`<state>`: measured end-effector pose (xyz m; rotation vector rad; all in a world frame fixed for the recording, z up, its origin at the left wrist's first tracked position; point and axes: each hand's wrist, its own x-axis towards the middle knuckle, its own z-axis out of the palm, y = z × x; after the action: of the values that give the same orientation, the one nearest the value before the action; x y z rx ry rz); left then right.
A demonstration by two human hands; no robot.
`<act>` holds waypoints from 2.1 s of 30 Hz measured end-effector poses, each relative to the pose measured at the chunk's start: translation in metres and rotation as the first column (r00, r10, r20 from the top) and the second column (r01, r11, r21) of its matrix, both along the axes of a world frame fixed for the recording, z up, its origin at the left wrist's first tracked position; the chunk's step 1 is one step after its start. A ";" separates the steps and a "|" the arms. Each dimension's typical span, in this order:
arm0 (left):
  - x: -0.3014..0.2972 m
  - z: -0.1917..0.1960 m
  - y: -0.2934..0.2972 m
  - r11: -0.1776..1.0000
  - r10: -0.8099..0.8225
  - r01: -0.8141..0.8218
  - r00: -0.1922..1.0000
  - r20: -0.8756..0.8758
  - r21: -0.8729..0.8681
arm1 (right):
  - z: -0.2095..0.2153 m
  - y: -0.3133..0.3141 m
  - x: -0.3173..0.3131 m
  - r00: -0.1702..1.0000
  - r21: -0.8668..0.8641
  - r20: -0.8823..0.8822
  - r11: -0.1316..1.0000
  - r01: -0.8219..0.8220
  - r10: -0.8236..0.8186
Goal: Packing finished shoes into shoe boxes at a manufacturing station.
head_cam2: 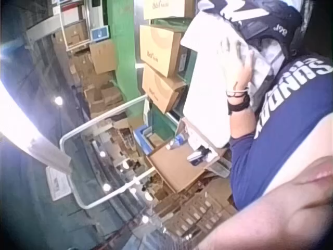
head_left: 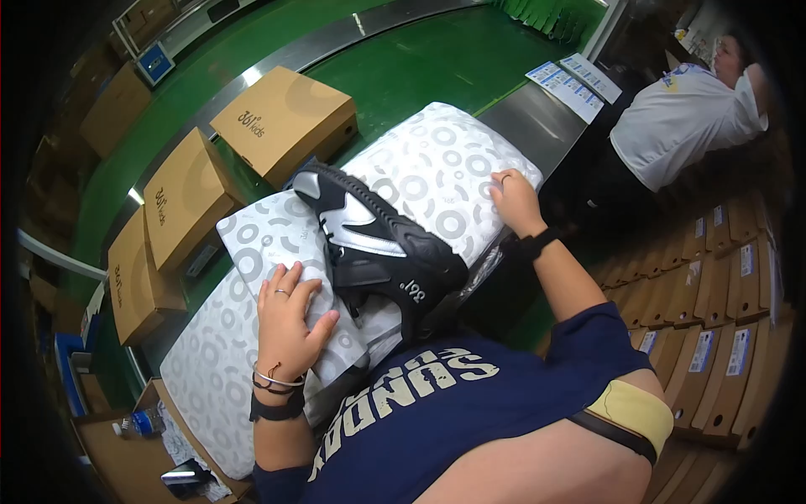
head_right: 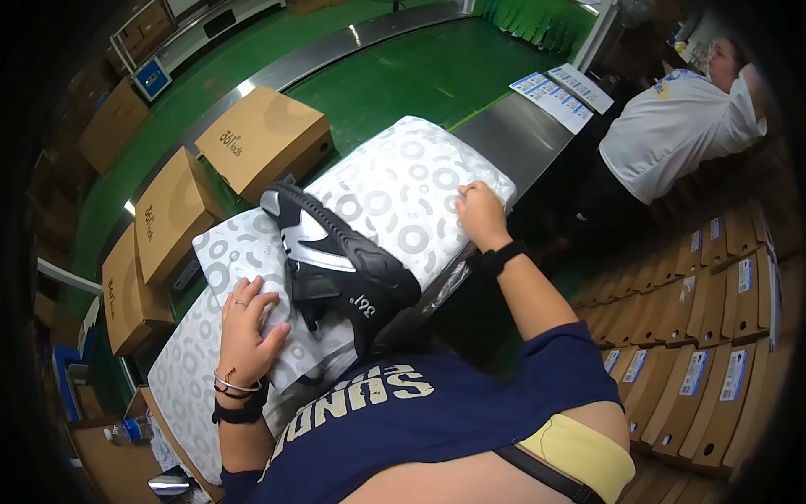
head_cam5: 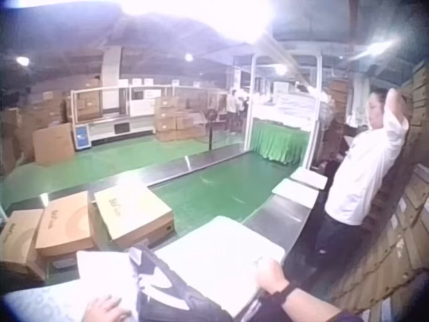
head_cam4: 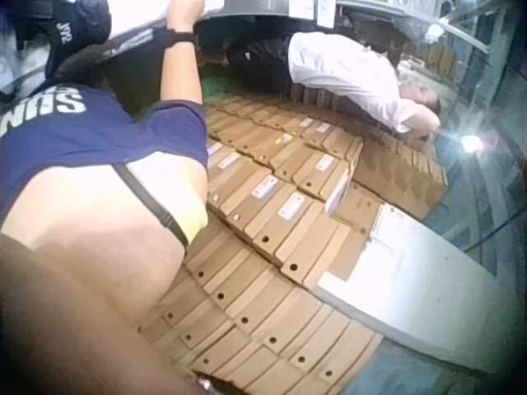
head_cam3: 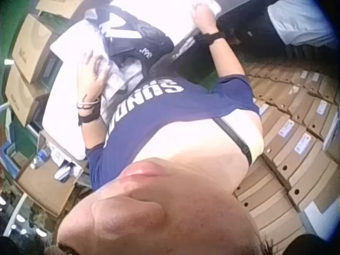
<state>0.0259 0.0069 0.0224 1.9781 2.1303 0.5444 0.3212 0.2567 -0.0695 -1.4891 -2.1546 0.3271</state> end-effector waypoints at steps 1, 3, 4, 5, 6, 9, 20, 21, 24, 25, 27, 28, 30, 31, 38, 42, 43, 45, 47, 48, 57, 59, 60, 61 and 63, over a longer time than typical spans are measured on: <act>0.000 -0.002 0.000 0.999 0.028 -0.029 0.999 0.043 0.025 | -0.015 0.005 0.006 1.000 0.006 0.001 1.000 0.003 -0.003; 0.004 -0.002 0.001 0.999 0.029 -0.030 0.999 0.033 0.044 | -0.033 0.017 0.011 0.973 0.351 0.196 0.935 0.044 -0.119; 0.006 -0.002 -0.001 0.998 0.036 -0.037 0.999 0.022 0.050 | -0.035 0.017 0.010 0.973 0.352 0.197 0.935 0.043 -0.119; 0.005 -0.003 -0.002 0.997 0.033 -0.034 0.999 0.009 0.064 | -0.038 0.018 0.010 0.974 0.328 0.186 0.943 0.059 -0.126; 0.005 -0.004 -0.001 0.997 0.032 -0.033 0.999 0.010 0.065 | -0.039 0.018 0.010 0.975 0.304 0.175 0.950 0.076 -0.134; 0.004 -0.005 0.000 0.996 0.041 -0.046 0.997 0.066 0.080 | -0.038 0.020 0.009 0.983 0.241 0.131 0.966 0.092 -0.126; -0.007 0.020 0.006 0.977 -0.077 0.074 0.997 -0.010 -0.202 | 0.048 0.015 -0.027 0.942 0.351 0.327 0.916 -0.195 0.076; -0.010 0.031 0.012 0.948 -0.112 0.076 0.989 -0.099 -0.308 | 0.078 0.004 -0.042 0.929 0.479 0.342 0.823 -0.305 0.145; -0.013 0.041 0.019 0.990 0.065 0.027 0.777 0.626 -0.137 | 0.144 -0.067 -0.083 0.738 0.661 0.366 0.400 -0.635 0.567; -0.016 0.040 0.026 0.993 0.086 0.008 0.623 0.778 -0.116 | 0.151 -0.094 -0.089 0.633 0.513 0.550 0.379 -0.771 0.545; -0.011 0.045 0.043 0.985 0.166 -0.106 0.397 0.903 -0.135 | 0.140 -0.116 -0.086 0.450 0.528 0.662 0.053 -0.848 0.600; -0.008 0.049 0.049 0.959 0.210 -0.220 0.139 0.968 -0.177 | 0.147 -0.118 -0.083 0.287 0.460 0.693 -0.099 -0.882 0.661; -0.032 0.026 0.055 0.963 0.118 -0.252 0.058 0.991 -0.099 | 0.156 -0.117 -0.083 0.129 0.524 0.577 -0.244 -0.816 0.807; -0.027 0.032 0.061 0.954 0.065 -0.297 0.054 0.996 -0.046 | 0.163 -0.112 -0.085 0.096 0.630 0.424 -0.218 -0.745 0.900; -0.057 0.004 0.075 0.923 0.381 -0.383 0.898 -0.221 0.037 | 0.140 0.037 -0.192 0.579 0.517 -0.268 0.622 -0.588 0.770; -0.073 -0.047 0.060 0.904 0.376 -0.373 0.926 0.028 0.206 | 0.072 0.097 -0.276 0.714 0.108 0.108 0.705 -0.701 0.692; -0.067 -0.043 0.067 0.911 0.370 -0.376 0.927 0.065 0.172 | 0.046 0.114 -0.284 0.667 0.113 0.283 0.666 -0.737 0.689; -0.059 -0.036 0.070 0.915 0.369 -0.383 0.922 0.119 0.124 | 0.012 0.121 -0.315 0.537 -0.039 0.677 0.752 -0.658 0.504; -0.062 -0.037 0.059 0.903 0.400 -0.417 0.904 0.152 0.105 | 0.004 0.111 -0.342 0.519 -0.018 0.721 0.761 -0.648 0.459; -0.052 -0.033 0.075 0.922 0.349 -0.369 0.922 0.167 0.113 | -0.032 0.153 -0.334 0.700 0.264 0.610 0.737 -0.622 0.372; -0.054 -0.034 0.062 0.891 0.415 -0.438 0.892 0.176 0.118 | 0.030 0.118 -0.318 0.805 -0.097 -0.489 0.896 -0.433 0.336; -0.058 -0.038 0.062 0.888 0.423 -0.446 0.888 0.183 0.113 | 0.033 0.137 -0.291 0.275 -0.410 -0.912 0.699 -0.586 -0.305; -0.060 -0.041 0.063 0.892 0.413 -0.438 0.890 0.193 0.110 | 0.031 0.143 -0.277 0.197 -0.434 -0.894 0.671 -0.601 -0.402; -0.062 -0.043 0.064 0.891 0.406 -0.437 0.889 0.211 0.126 | 0.029 0.149 -0.260 0.191 -0.416 -0.903 0.668 -0.617 -0.386; -0.065 -0.042 0.063 0.888 0.409 -0.444 0.882 0.235 0.121 | 0.032 0.151 -0.229 0.245 -0.377 -0.926 0.693 -0.614 -0.287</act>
<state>-0.0391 0.0695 -0.0199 1.4320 2.4600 0.9868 0.0921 0.4073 -0.0379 -0.7652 -1.0453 1.8392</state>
